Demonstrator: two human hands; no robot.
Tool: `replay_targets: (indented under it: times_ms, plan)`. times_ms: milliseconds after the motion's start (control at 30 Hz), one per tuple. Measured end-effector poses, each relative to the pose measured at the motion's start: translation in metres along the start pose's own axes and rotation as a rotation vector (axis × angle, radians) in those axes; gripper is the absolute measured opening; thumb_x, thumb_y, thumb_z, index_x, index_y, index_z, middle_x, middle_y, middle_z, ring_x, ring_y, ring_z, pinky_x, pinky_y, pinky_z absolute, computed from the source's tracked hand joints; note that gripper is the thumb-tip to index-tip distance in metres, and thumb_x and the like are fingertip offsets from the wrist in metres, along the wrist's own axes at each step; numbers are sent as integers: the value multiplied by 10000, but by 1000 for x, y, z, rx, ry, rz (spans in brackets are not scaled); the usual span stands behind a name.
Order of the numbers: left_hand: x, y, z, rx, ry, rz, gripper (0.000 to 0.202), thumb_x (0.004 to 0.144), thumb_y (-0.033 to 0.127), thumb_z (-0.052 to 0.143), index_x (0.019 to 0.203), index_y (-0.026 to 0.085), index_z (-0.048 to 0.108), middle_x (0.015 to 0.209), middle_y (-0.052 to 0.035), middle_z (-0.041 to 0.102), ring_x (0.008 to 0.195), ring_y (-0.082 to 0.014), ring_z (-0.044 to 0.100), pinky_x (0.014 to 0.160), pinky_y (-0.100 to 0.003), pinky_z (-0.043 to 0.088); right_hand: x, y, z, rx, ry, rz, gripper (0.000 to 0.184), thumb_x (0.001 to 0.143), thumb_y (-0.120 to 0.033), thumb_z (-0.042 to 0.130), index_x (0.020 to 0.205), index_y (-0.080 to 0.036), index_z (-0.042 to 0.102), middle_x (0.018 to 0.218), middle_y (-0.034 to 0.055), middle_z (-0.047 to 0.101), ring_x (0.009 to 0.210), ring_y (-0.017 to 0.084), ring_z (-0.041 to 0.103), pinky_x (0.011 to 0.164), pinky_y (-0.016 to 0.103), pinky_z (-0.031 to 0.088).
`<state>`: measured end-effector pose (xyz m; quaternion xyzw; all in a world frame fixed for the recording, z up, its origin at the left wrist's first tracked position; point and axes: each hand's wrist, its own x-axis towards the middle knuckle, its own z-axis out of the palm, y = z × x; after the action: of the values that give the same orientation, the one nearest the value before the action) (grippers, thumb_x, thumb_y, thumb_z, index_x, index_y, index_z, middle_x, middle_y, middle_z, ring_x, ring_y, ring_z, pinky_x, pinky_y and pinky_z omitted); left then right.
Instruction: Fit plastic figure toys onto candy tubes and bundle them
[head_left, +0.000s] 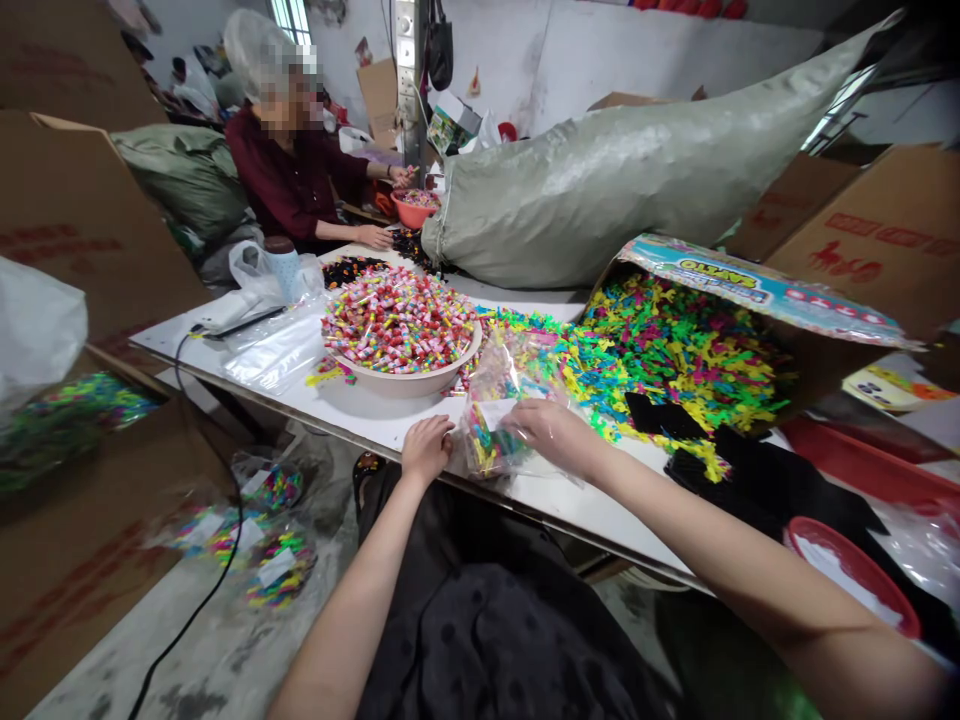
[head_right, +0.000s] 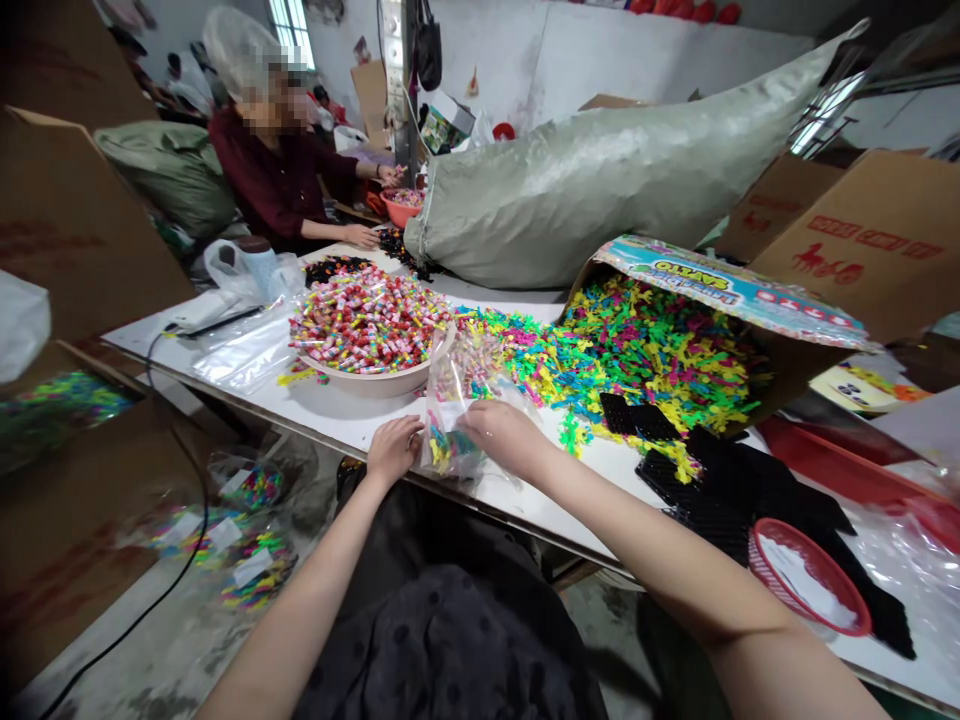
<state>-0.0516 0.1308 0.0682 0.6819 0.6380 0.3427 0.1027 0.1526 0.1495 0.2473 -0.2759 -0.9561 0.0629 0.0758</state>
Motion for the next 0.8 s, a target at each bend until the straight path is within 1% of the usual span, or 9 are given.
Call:
replay_targets:
  times_ms: [67,167,300,367,400,467,533,667,800]
  plan:
    - [0,1,1,-48,22,-13,260,738,171,503,952,226,640,1153,-49,609,1106,-233,509,970,-398,349,0,0,-5,10,98,-36,252,887,-207,421,853,-167,667,816,73,653,785,160,597,720,270,437]
    - [7,5,-5,-139,93,-48,223,755,196,497,924,220,640,1036,-50,655,999,-214,569,912,-373,403,-6,4,-25,-9,396,-83,221,873,-194,436,904,-173,654,896,79,671,831,169,607,749,288,442]
    - [26,28,-58,-261,262,-74,361,876,319,297,1074,164,556,853,-71,650,793,-165,601,772,-325,471,-27,14,-65,-138,717,-26,278,863,-147,413,1022,-236,623,990,52,664,943,194,576,849,371,406]
    - [31,56,-107,-284,346,10,441,867,446,301,1154,180,504,1049,-94,597,989,-188,544,880,-354,426,-37,17,-84,-195,682,-38,304,861,-163,414,1064,-282,606,1085,39,632,1028,218,532,905,425,366]
    - [32,73,-133,-273,372,177,483,845,512,329,1161,194,509,1137,-101,556,1084,-214,489,952,-393,370,-40,18,-92,-206,628,-61,293,860,-199,435,1084,-297,597,1152,36,598,1076,232,502,931,445,345]
    - [34,110,-180,-179,255,488,644,755,669,363,1212,231,483,1300,-92,440,1223,-266,362,1048,-468,230,-43,20,-105,-197,479,-126,295,835,-328,508,1122,-306,575,1299,37,485,1173,264,425,970,472,312]
    - [39,141,-210,-64,45,654,753,609,746,491,1184,260,512,1401,-65,323,1299,-313,235,1068,-504,163,-41,25,-113,-190,314,-188,436,754,-482,587,1149,-300,559,1410,37,337,1251,302,331,995,494,285]
    - [58,158,-217,73,-214,711,560,591,637,626,993,247,620,1426,-34,304,1336,-314,165,1074,-505,163,-29,47,-113,-261,126,-200,647,587,-546,710,1161,-287,560,1467,52,208,1302,341,231,998,507,278]
    - [78,143,-211,162,-336,716,278,746,464,576,738,193,641,1364,-27,417,1314,-263,260,1080,-433,192,-15,68,-110,-349,87,-100,246,655,-366,721,885,-288,689,1373,40,401,1244,320,342,943,496,328]
